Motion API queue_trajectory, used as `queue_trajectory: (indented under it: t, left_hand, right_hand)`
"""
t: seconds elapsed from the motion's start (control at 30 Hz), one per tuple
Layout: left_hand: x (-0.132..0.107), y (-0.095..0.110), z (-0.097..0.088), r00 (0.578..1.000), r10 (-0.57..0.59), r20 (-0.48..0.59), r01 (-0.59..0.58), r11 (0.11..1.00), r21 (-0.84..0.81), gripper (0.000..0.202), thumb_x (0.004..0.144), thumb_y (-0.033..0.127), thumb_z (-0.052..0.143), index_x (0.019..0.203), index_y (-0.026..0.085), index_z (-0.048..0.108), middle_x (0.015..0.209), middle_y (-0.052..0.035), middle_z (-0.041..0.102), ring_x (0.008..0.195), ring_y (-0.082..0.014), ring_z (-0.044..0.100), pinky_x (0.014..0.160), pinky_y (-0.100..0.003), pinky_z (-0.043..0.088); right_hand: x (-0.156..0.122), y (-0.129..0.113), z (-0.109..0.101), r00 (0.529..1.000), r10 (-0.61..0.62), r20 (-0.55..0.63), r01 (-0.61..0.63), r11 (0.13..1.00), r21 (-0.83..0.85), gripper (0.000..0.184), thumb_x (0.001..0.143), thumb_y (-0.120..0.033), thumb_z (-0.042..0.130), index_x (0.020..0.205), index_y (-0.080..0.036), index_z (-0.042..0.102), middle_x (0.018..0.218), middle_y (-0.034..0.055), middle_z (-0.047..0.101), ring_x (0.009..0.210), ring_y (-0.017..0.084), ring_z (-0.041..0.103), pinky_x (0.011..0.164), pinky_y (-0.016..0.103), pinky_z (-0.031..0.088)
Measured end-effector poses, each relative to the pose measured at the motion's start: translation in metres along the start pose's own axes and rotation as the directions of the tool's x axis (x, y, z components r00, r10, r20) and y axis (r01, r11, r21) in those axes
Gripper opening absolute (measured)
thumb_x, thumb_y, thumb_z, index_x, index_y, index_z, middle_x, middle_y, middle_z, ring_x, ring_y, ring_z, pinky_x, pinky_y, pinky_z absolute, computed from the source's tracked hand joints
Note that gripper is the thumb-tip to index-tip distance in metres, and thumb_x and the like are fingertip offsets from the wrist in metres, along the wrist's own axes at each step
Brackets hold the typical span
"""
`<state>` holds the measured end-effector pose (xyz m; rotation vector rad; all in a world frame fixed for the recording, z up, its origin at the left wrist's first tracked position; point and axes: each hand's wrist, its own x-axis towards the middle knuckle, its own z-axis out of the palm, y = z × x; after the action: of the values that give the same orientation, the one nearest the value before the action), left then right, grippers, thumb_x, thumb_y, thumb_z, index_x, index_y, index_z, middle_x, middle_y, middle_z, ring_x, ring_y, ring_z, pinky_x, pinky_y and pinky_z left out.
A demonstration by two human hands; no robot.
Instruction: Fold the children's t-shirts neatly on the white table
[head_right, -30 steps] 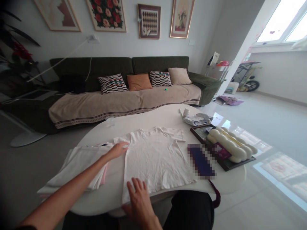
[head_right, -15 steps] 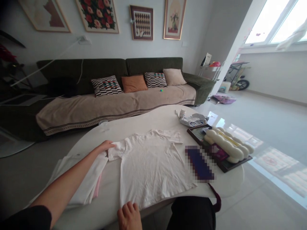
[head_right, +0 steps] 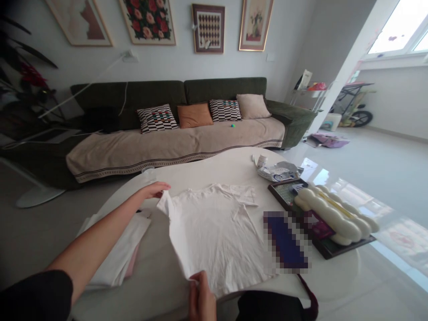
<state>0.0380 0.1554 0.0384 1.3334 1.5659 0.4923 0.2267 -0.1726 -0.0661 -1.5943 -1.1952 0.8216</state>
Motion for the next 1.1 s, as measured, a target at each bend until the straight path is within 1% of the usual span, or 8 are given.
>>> queue_trajectory:
  t: [0.17, 0.3, 0.4, 0.6, 0.7, 0.83, 0.97, 1.1]
  left_hand:
    - [0.037, 0.055, 0.083, 0.996, -0.068, 0.058, 0.069, 0.997, -0.025, 0.019, 0.08, 0.026, 0.056, 0.095, 0.014, 0.057, 0.074, -0.0002, 0.061, 0.06, -0.0105, 0.058, 0.059, -0.024, 0.047]
    - [0.053, 0.053, 0.151, 0.996, -0.081, 0.038, 0.082, 0.997, -0.005, 0.031, 0.085, 0.032, 0.05, 0.111, 0.014, 0.05, 0.107, -0.0071, 0.055, 0.089, -0.0168, 0.056, 0.075, -0.037, 0.049]
    - [0.057, 0.041, 0.176, 1.0, -0.014, -0.016, 0.014, 1.0, 0.014, 0.031, 0.085, 0.032, 0.05, 0.111, 0.015, 0.05, 0.107, -0.0071, 0.055, 0.09, -0.0171, 0.056, 0.076, -0.037, 0.049]
    - [0.041, 0.025, 0.159, 0.943, 0.288, -0.169, -0.266, 0.954, 0.142, 0.029, 0.085, 0.024, 0.045, 0.113, 0.016, 0.049, 0.101, -0.0068, 0.06, 0.087, -0.0152, 0.06, 0.078, -0.028, 0.047]
    - [0.009, 0.005, 0.155, 0.882, 0.446, -0.149, -0.406, 0.882, 0.238, 0.03, 0.082, 0.023, 0.048, 0.111, 0.019, 0.053, 0.115, -0.0068, 0.056, 0.109, -0.0175, 0.05, 0.094, -0.03, 0.037]
    - [-0.033, -0.036, 0.171, 0.818, 0.575, -0.004, -0.506, 0.724, 0.468, 0.051, 0.074, 0.041, 0.058, 0.121, 0.023, 0.05, 0.138, -0.0074, 0.035, 0.13, -0.03, 0.02, 0.104, -0.045, 0.019]
    - [-0.046, -0.06, 0.178, 0.796, 0.594, 0.12, -0.484, 0.504, 0.716, 0.067, 0.075, 0.061, 0.044, 0.134, 0.032, 0.032, 0.146, -0.003, 0.018, 0.131, -0.0361, 0.007, 0.102, -0.054, 0.013]
    - [-0.041, -0.069, 0.158, 0.792, 0.58, 0.191, -0.503, 0.443, 0.742, 0.072, 0.073, 0.068, 0.041, 0.135, 0.035, 0.026, 0.147, -0.0009, 0.013, 0.131, -0.0376, 0.004, 0.101, -0.055, 0.013]
  right_hand:
    - [0.021, 0.029, -0.047, 0.985, 0.167, -0.032, -0.164, 0.983, 0.077, 0.044, 0.078, -0.051, 0.042, 0.101, -0.015, 0.053, 0.045, -0.0081, 0.034, 0.04, 0.011, 0.038, 0.042, 0.02, 0.031]
    - [0.024, 0.051, -0.05, 0.976, 0.167, -0.138, -0.166, 0.986, 0.021, 0.047, 0.076, -0.047, 0.04, 0.104, -0.012, 0.054, 0.047, -0.0079, 0.033, 0.038, 0.01, 0.035, 0.043, 0.021, 0.032]
    - [0.019, 0.06, -0.042, 0.976, 0.146, -0.163, -0.155, 0.987, -0.045, 0.044, 0.075, -0.044, 0.039, 0.103, -0.012, 0.054, 0.044, -0.0079, 0.035, 0.035, 0.009, 0.033, 0.04, 0.021, 0.029]
    - [0.01, 0.054, -0.056, 0.99, 0.014, -0.143, -0.068, 0.925, -0.375, 0.046, 0.082, -0.041, 0.033, 0.115, -0.013, 0.048, 0.048, -0.0025, 0.049, 0.039, 0.015, 0.05, 0.044, 0.024, 0.04]
    - [0.016, 0.037, -0.068, 0.974, -0.197, -0.116, 0.081, 0.772, -0.631, 0.041, 0.083, -0.038, 0.039, 0.116, -0.017, 0.05, 0.084, 0.0104, 0.063, 0.071, 0.022, 0.062, 0.061, 0.031, 0.048]
    - [0.03, 0.015, -0.051, 0.915, -0.377, 0.142, 0.361, 0.613, -0.703, 0.044, 0.083, -0.031, 0.043, 0.127, -0.028, 0.043, 0.131, 0.0085, 0.044, 0.118, 0.028, 0.043, 0.09, 0.043, 0.04]
    - [0.029, 0.014, -0.016, 0.908, -0.288, 0.306, 0.419, 0.585, -0.694, 0.059, 0.082, -0.035, 0.046, 0.136, -0.036, 0.023, 0.142, 0.0018, 0.025, 0.129, 0.031, 0.023, 0.095, 0.055, 0.03]
    - [0.012, 0.009, 0.014, 0.929, -0.197, 0.313, 0.364, 0.636, -0.68, 0.072, 0.078, -0.047, 0.051, 0.138, -0.032, 0.014, 0.144, 0.0056, 0.015, 0.129, 0.035, 0.015, 0.095, 0.06, 0.025]
